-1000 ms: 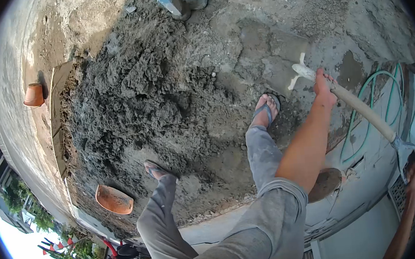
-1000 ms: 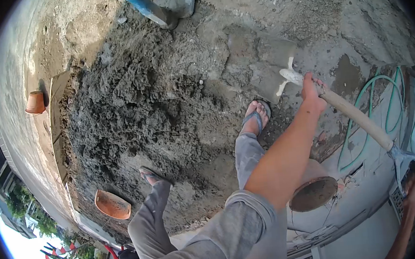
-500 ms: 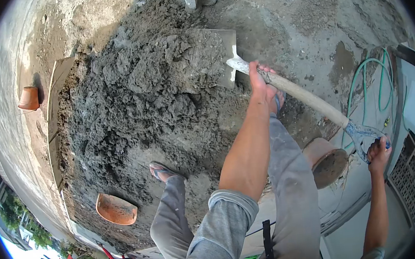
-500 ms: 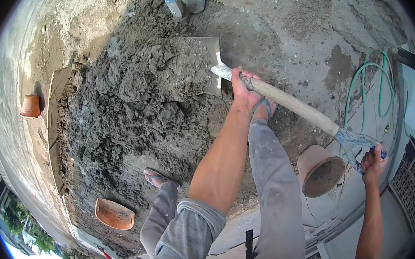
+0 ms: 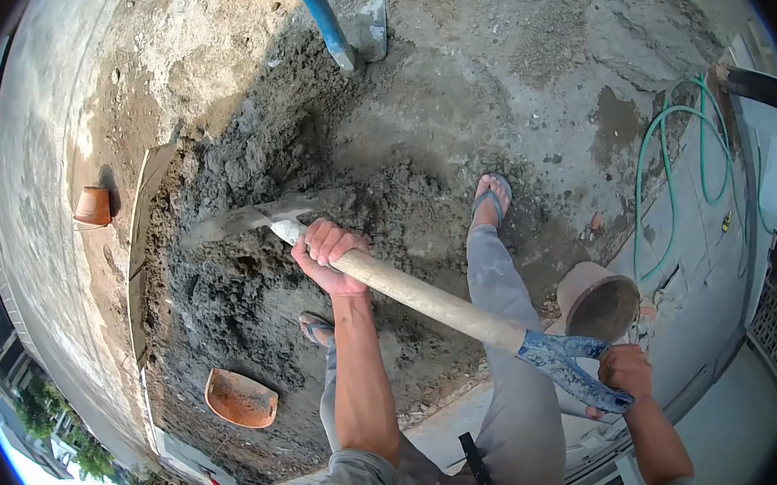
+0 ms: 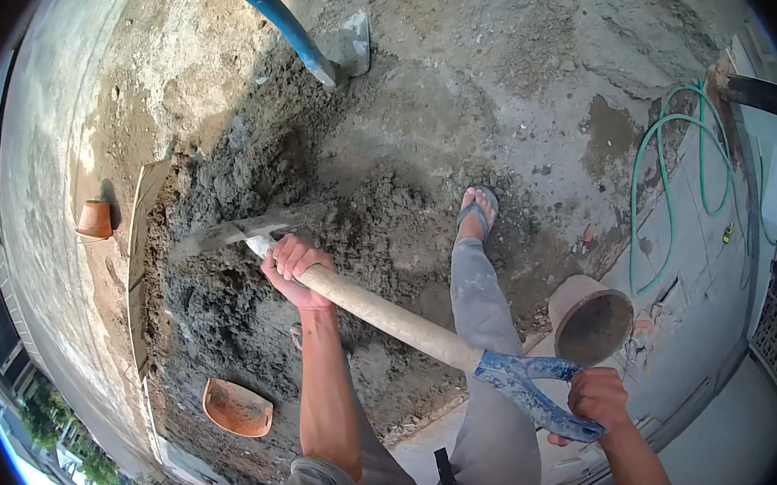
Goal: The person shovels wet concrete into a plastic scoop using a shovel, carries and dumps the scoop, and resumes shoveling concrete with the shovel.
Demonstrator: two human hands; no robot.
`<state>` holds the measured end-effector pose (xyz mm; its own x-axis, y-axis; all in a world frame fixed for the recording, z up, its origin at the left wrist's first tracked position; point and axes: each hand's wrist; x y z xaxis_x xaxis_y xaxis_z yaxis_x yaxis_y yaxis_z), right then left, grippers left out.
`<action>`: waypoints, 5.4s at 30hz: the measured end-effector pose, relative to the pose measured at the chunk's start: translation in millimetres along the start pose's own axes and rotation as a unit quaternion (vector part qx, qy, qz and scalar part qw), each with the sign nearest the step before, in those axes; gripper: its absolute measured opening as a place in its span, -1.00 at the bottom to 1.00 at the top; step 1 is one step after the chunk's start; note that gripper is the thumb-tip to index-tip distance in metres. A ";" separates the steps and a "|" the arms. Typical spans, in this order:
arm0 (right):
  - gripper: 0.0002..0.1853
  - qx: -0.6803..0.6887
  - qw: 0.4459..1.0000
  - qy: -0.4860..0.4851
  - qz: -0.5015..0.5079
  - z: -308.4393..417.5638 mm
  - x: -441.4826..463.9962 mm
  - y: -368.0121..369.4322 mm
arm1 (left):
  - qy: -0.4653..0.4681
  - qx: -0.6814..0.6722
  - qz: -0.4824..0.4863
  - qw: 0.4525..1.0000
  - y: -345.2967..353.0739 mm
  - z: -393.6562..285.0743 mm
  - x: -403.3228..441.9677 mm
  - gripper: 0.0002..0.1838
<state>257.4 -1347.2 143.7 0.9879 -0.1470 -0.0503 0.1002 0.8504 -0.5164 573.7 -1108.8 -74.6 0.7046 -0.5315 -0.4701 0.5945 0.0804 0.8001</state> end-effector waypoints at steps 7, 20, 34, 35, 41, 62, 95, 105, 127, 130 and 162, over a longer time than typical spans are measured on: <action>-0.57 0.025 0.999 -0.030 0.000 9.3 1.1 30.1 | 0.031 0.031 -0.009 0.999 12.0 -25.3 -22.7 -0.80; -0.60 -0.028 0.692 0.577 -0.433 28.6 -183.6 -282.6 | -0.255 0.049 -0.397 0.881 -214.6 394.3 39.2 -0.72; -0.67 0.138 0.816 0.515 -0.223 -193.4 69.1 -52.5 | -0.015 0.061 -0.421 0.905 -271.9 54.3 104.2 -0.77; -0.69 0.127 0.809 0.522 -0.238 -181.4 53.7 -42.9 | -0.009 0.061 -0.421 0.905 -266.5 52.2 89.1 -0.77; -0.57 0.137 0.779 0.520 -0.323 -100.2 -33.5 8.7 | -0.027 0.125 -0.442 0.888 -263.6 46.1 21.1 -0.77; -0.84 -0.067 0.956 -0.113 0.264 102.0 -25.4 177.7 | 0.072 0.027 -0.223 0.972 -30.7 -184.1 -178.7 -0.75; -0.57 0.010 0.597 0.627 -0.501 -51.2 -80.2 -200.9 | -0.127 0.272 -0.541 0.785 -243.7 383.1 52.9 -0.65; -0.70 0.269 0.755 0.474 -0.364 -274.2 115.9 2.9 | 0.068 0.333 -0.406 0.848 -212.2 66.9 250.1 -0.77; -0.61 -0.007 0.979 -0.190 0.069 -96.3 -24.5 23.7 | 0.083 0.191 -0.128 0.970 -28.4 4.3 -53.4 -0.66; -0.64 0.101 0.993 -0.046 0.033 -58.0 -20.9 5.0 | 0.094 0.251 -0.153 0.951 3.1 16.6 -56.3 -0.66; -0.63 0.139 0.940 0.298 -0.091 -202.5 130.2 -122.9 | 0.085 0.082 -0.281 0.952 -180.9 89.4 134.9 -0.74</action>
<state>349.7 -1573.1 27.5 0.7179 -0.4895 -0.4950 0.3698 0.8706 -0.3246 526.6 -1270.5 -249.5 0.3535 -0.3068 -0.8837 0.8374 -0.3173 0.4451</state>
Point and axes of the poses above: each hand's wrist, its own x-axis towards the middle knuckle, its own y-axis out of the palm, z = x × y, and after that the axes turned 2 degrees about -x, right-handed
